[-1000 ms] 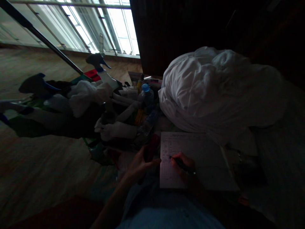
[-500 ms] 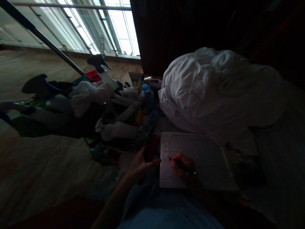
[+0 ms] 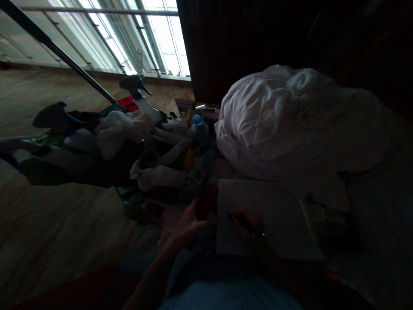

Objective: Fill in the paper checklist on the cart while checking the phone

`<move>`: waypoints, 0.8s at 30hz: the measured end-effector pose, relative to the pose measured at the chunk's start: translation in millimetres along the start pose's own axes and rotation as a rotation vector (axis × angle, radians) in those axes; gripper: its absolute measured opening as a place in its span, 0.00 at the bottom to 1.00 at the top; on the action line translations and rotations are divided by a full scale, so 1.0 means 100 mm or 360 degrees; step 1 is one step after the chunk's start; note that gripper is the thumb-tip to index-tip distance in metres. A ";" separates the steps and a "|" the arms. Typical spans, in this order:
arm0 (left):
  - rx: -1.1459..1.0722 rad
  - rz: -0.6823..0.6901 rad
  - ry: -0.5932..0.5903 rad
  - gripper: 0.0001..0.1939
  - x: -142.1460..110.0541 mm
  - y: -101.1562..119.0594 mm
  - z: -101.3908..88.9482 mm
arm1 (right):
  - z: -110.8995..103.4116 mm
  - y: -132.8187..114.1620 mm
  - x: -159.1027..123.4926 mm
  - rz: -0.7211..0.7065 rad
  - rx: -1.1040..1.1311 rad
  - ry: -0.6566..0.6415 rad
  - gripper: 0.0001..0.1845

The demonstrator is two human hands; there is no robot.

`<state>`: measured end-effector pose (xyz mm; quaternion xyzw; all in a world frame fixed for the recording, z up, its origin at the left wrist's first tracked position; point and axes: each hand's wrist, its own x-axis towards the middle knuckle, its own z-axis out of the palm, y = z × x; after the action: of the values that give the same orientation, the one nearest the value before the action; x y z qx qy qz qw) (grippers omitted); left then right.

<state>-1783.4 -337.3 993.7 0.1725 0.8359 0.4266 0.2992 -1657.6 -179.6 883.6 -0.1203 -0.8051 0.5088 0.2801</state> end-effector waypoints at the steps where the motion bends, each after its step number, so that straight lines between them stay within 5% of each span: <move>1: -0.0007 -0.0013 0.0002 0.48 0.00 -0.01 0.00 | 0.00 -0.01 0.00 0.0024 0.0005 -0.0014 0.11; 12: 0.0001 -0.0012 0.0041 0.40 0.02 -0.14 -0.06 | -0.12 -0.09 0.06 -0.0123 0.0129 -0.0106 0.12; 24: 0.0049 -0.0008 0.0069 0.42 -0.04 -0.02 -0.06 | -0.08 -0.08 0.03 0.0060 0.0134 -0.0225 0.16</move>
<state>-1784.9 -344.4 995.9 0.1656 0.8491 0.4165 0.2795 -1655.1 -175.9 894.4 -0.0874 -0.7982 0.5547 0.2178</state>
